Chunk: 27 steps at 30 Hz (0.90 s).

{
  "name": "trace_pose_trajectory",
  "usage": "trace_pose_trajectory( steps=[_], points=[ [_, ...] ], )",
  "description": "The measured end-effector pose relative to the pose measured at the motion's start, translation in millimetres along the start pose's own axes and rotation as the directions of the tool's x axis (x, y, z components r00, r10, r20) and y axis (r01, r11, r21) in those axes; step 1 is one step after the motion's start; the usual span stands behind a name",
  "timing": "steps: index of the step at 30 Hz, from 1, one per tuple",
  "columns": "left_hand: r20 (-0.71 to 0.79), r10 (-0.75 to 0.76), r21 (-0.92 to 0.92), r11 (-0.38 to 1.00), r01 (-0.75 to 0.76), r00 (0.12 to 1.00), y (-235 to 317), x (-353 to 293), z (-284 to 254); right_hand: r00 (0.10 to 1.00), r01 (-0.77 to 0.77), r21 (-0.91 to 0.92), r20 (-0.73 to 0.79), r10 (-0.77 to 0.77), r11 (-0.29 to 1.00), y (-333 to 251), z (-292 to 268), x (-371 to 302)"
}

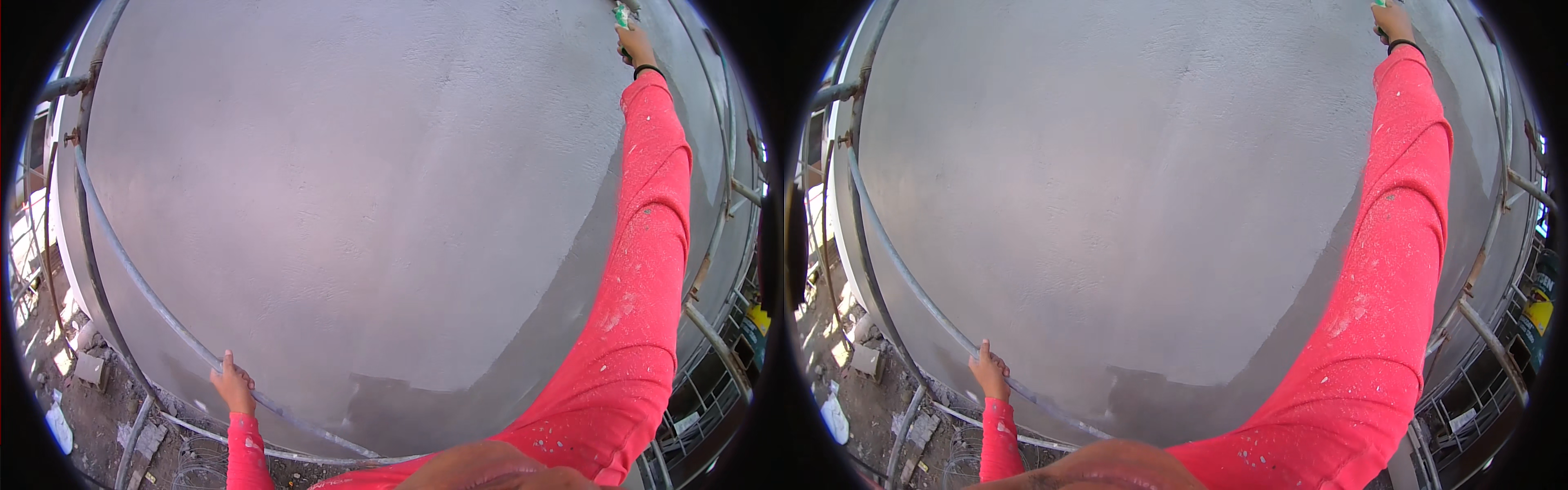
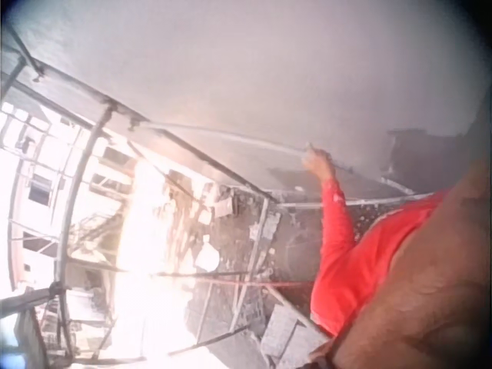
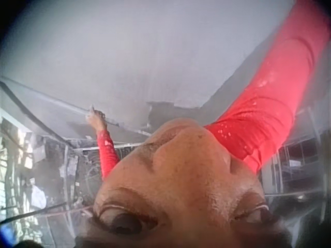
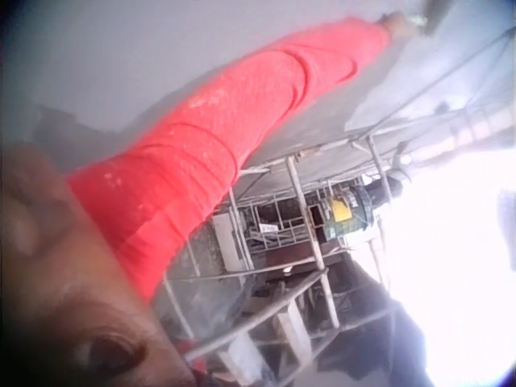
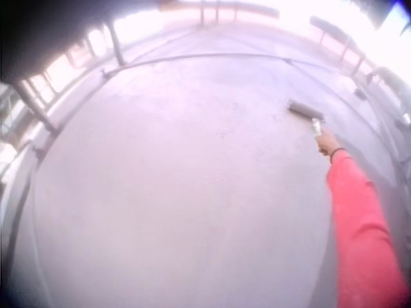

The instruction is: The person paints a large exterior wall using a paint roller attached to a long extension pole. They repeatedly dip the roller into a bucket of paint and apply it to the wall surface in vertical strokes, working from a metal scaffold platform.

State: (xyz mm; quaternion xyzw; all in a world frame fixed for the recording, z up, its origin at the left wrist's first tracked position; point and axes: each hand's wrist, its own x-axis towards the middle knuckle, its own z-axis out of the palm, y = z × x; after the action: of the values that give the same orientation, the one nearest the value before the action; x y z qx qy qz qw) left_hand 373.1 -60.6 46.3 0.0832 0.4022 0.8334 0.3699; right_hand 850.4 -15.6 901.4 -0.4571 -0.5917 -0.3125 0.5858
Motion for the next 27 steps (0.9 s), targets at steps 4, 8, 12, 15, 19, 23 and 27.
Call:
trace_pose_trajectory(
  steps=[4,8,12,15,19,23,27],
  points=[
    [0.033,0.029,0.005,1.0,-0.029,0.999,9,0,12,0.998,0.053,-0.118,-0.021,-0.056,0.992,-14,-8,-72],
    [0.083,0.009,0.0,1.0,-0.009,0.997,5,0,2,1.0,0.012,-0.171,0.009,-0.01,0.985,-21,-18,-176],
    [0.114,-0.026,0.001,1.0,0.026,0.993,8,4,-3,1.0,0.021,-0.109,0.022,-0.019,0.994,-35,-10,-293],
    [0.184,-0.05,-0.009,0.999,0.052,0.982,5,1,-3,0.996,-0.046,-0.165,0.062,0.057,0.985,-42,-14,-382],
    [0.224,-0.071,0.01,0.997,0.07,0.972,16,11,-13,0.969,-0.171,-0.316,0.119,0.218,0.933,-51,0,-502],
    [0.333,-0.243,0.016,0.968,0.252,0.911,14,14,-13,0.991,-0.01,-0.423,0.117,0.066,0.906,-40,-7,-613],
    [0.345,-0.262,0.026,0.963,0.27,0.902,12,15,-14,0.942,-0.15,-0.474,0.198,0.271,0.868,-61,-19,-710]
  ],
)
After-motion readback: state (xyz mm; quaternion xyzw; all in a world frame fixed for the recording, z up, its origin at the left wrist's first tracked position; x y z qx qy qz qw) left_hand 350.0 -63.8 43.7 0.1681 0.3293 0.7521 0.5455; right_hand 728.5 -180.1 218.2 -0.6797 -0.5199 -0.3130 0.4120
